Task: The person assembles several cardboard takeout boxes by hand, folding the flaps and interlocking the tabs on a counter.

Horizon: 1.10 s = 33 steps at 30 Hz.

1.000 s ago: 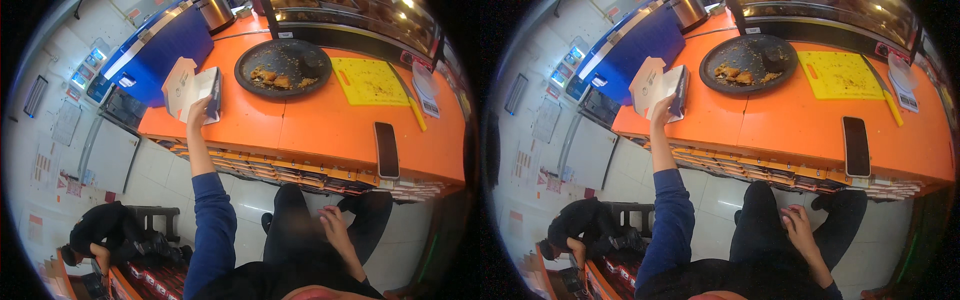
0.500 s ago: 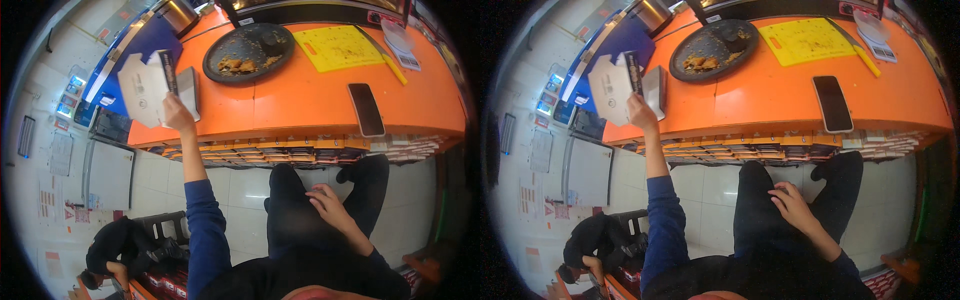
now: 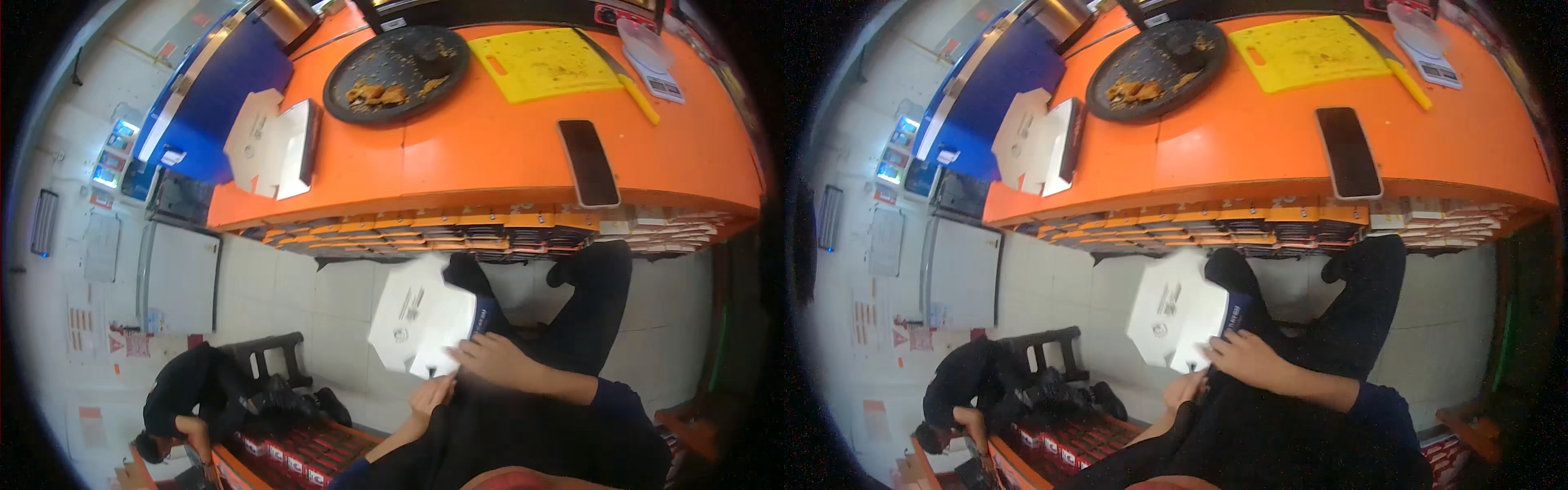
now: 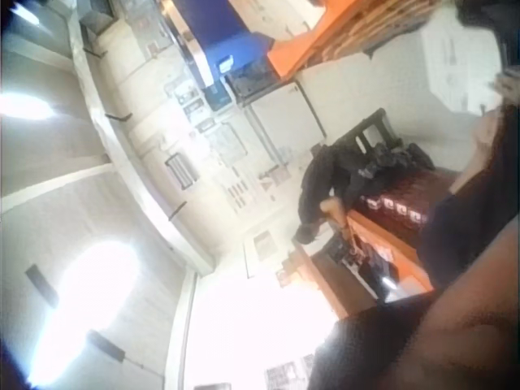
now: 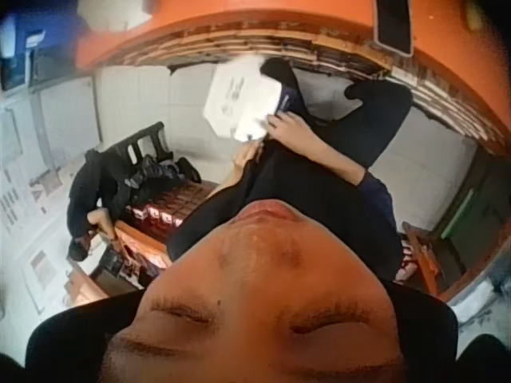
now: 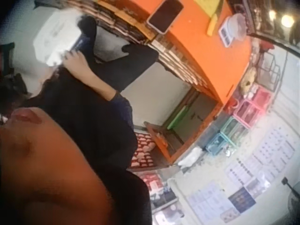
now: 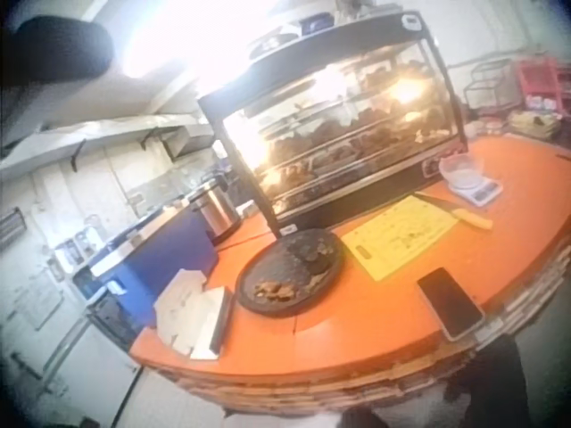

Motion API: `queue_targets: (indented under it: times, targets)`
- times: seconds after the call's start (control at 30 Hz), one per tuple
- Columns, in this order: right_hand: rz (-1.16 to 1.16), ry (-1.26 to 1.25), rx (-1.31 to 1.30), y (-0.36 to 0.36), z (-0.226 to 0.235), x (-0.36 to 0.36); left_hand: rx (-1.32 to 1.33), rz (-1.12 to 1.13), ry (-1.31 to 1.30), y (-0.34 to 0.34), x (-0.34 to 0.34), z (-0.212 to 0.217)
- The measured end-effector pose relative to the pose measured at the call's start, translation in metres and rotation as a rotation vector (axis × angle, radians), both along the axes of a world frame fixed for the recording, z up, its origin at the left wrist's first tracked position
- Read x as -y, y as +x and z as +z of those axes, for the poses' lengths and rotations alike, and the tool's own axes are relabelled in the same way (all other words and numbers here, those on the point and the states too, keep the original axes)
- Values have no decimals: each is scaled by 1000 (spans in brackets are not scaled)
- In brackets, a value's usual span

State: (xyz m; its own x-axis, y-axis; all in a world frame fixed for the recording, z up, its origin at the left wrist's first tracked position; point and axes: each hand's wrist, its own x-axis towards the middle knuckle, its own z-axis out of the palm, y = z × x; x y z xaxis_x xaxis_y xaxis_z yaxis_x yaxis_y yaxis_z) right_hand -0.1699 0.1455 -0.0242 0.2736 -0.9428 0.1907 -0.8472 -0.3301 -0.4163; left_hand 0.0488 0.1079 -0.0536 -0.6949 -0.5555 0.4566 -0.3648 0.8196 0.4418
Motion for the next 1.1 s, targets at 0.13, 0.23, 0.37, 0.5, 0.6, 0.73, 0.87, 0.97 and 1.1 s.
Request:
queue_targets:
  times: [0.13,0.23,0.37,0.5,0.6,0.73,0.87,0.97,1.1]
  targets:
    - [105,191,376,-14,-31,-1,161,-248,503,8,12,24]
    - [72,163,771,-39,-24,13,343,-421,470,6,48,40]
    - [169,226,690,-49,-15,19,443,-531,178,-1,68,26]
    - [278,210,700,-31,4,5,598,-531,508,-6,85,20]
    - [228,208,775,-30,-6,-2,508,-395,692,-17,83,22]
    - [133,171,1120,-53,-22,-5,198,-144,1270,-17,96,5]
    - [116,140,790,-44,15,4,198,-59,1165,-44,94,22]
    - [-137,117,815,-51,5,4,190,-67,1142,-63,91,34]
    - [-622,178,1018,-54,4,-2,156,32,1220,-75,86,36]
